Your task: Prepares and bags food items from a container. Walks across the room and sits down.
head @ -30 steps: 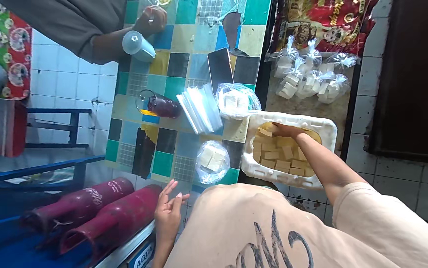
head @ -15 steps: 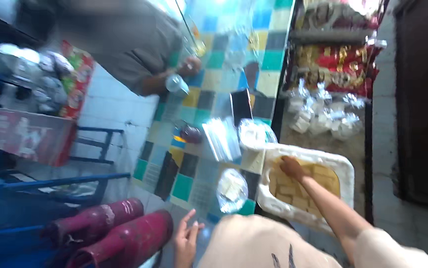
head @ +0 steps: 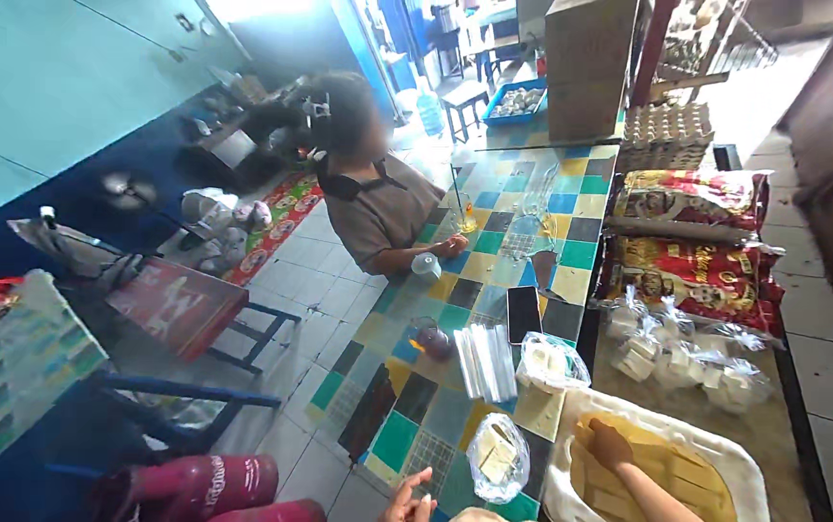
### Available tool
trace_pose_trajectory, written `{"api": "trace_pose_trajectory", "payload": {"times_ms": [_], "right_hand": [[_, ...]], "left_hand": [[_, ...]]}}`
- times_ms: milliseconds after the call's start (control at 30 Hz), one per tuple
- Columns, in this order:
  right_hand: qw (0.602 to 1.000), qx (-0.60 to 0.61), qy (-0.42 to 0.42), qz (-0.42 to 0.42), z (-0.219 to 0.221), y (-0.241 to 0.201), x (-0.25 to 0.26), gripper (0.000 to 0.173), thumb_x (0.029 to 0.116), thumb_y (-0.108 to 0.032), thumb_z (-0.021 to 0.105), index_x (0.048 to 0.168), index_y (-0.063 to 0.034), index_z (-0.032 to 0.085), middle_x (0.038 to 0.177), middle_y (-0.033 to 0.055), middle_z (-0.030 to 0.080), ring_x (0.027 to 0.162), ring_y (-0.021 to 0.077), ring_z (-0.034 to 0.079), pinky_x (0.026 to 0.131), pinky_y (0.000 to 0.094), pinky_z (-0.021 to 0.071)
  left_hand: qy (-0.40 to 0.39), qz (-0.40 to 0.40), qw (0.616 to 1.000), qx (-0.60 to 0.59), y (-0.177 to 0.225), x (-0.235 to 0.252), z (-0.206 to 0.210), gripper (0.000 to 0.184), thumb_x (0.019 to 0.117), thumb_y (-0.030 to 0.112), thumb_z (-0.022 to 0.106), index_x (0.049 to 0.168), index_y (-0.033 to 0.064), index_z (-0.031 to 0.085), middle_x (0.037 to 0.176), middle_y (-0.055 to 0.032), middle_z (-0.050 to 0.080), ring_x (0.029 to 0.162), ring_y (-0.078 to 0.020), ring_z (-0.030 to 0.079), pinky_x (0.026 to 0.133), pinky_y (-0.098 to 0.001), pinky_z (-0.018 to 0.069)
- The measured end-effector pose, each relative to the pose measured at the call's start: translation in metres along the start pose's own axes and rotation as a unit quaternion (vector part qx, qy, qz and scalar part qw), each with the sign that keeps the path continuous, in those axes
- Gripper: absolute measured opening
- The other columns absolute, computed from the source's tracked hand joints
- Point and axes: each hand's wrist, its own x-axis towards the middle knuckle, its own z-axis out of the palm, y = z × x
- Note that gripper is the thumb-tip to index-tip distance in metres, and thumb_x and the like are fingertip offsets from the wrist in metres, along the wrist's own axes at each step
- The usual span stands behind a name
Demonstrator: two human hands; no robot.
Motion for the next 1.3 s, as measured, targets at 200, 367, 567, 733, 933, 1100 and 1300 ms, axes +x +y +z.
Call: {"api": "trace_pose_trajectory", "payload": {"times_ms": [200, 367, 567, 733, 933, 1100, 1300], "right_hand": [[0.989, 0.109, 0.101, -0.021, -0.005, 0.021, -0.026, 0.051, 0.0972, -0.018, 0.069, 0.144, -0.0021, 0.056, 0.137, 0.0300, 0.060, 0.131, 0.0478, 0.055, 0.110, 0.0638, 0.0421], [0.855, 0.502, 0.125, 0.033, -0.020, 0.025, -0.085, 0.052, 0.0940, -0.006, 0.072, 0.140, 0.0032, 0.050, 0.126, 0.0216, 0.063, 0.108, 0.0272, 0.066, 0.092, 0.0438, 0.0561], [0.726, 0.672, 0.020, -0.142, -0.030, -0.033, -0.172, 0.021, 0.1092, -0.006, 0.043, 0.130, -0.0029, 0.045, 0.101, 0.0079, 0.068, 0.088, 0.0154, 0.071, 0.082, 0.0337, 0.0612], [0.793, 0.543, 0.096, -0.258, 0.004, -0.115, -0.199, 0.034, 0.1009, -0.005, 0.061, 0.135, -0.0037, 0.057, 0.113, 0.0079, 0.070, 0.096, 0.0137, 0.069, 0.086, 0.0352, 0.0593], [0.912, 0.077, 0.245, -0.318, 0.030, -0.150, -0.193, 0.027, 0.0933, -0.012, 0.074, 0.116, 0.0023, 0.069, 0.097, 0.0260, 0.071, 0.090, 0.0445, 0.070, 0.080, 0.0640, 0.0543], [0.961, 0.011, 0.194, -0.199, 0.018, -0.186, -0.200, 0.020, 0.0980, -0.014, 0.065, 0.107, 0.0016, 0.074, 0.111, 0.0263, 0.071, 0.111, 0.0455, 0.066, 0.095, 0.0651, 0.0481], [0.945, 0.266, 0.171, -0.086, 0.035, -0.192, -0.183, 0.031, 0.1014, -0.020, 0.065, 0.124, 0.0011, 0.067, 0.119, 0.0255, 0.066, 0.109, 0.0378, 0.062, 0.093, 0.0581, 0.0471]], "left_hand": [[-0.052, 0.131, 0.989, 0.045, 0.021, 0.021, 0.017, 0.028, 0.0926, 0.005, 0.062, 0.117, -0.0008, 0.073, 0.140, -0.0252, 0.057, 0.113, -0.0272, 0.067, 0.089, -0.0354, 0.0574], [-0.166, 0.054, 0.982, 0.074, 0.042, 0.030, 0.019, 0.024, 0.0983, 0.011, 0.061, 0.117, -0.0031, 0.067, 0.154, -0.0270, 0.040, 0.126, -0.0290, 0.058, 0.097, -0.0362, 0.0532], [-0.159, 0.055, 0.984, 0.065, 0.040, 0.043, 0.029, 0.026, 0.1017, 0.023, 0.061, 0.121, 0.0092, 0.072, 0.159, -0.0246, 0.034, 0.125, -0.0329, 0.059, 0.097, -0.0413, 0.0532], [-0.232, 0.138, 0.948, 0.170, 0.047, 0.073, 0.042, 0.032, 0.1024, 0.012, 0.059, 0.133, 0.0076, 0.068, 0.147, -0.0296, 0.049, 0.128, -0.0421, 0.057, 0.106, -0.0540, 0.0463], [-0.264, 0.125, 0.936, 0.197, 0.062, 0.090, 0.035, 0.039, 0.0994, 0.001, 0.051, 0.137, -0.0022, 0.061, 0.138, -0.0225, 0.060, 0.131, -0.0354, 0.056, 0.112, -0.0516, 0.0415], [-0.305, 0.164, 0.913, 0.215, 0.068, 0.090, 0.037, 0.043, 0.0977, -0.002, 0.051, 0.140, 0.0000, 0.059, 0.141, -0.0231, 0.058, 0.136, -0.0364, 0.052, 0.114, -0.0506, 0.0378], [-0.296, 0.175, 0.919, 0.192, 0.079, 0.083, 0.032, 0.037, 0.0964, -0.003, 0.054, 0.132, 0.0003, 0.064, 0.134, -0.0239, 0.061, 0.130, -0.0360, 0.056, 0.110, -0.0507, 0.0418]]}}
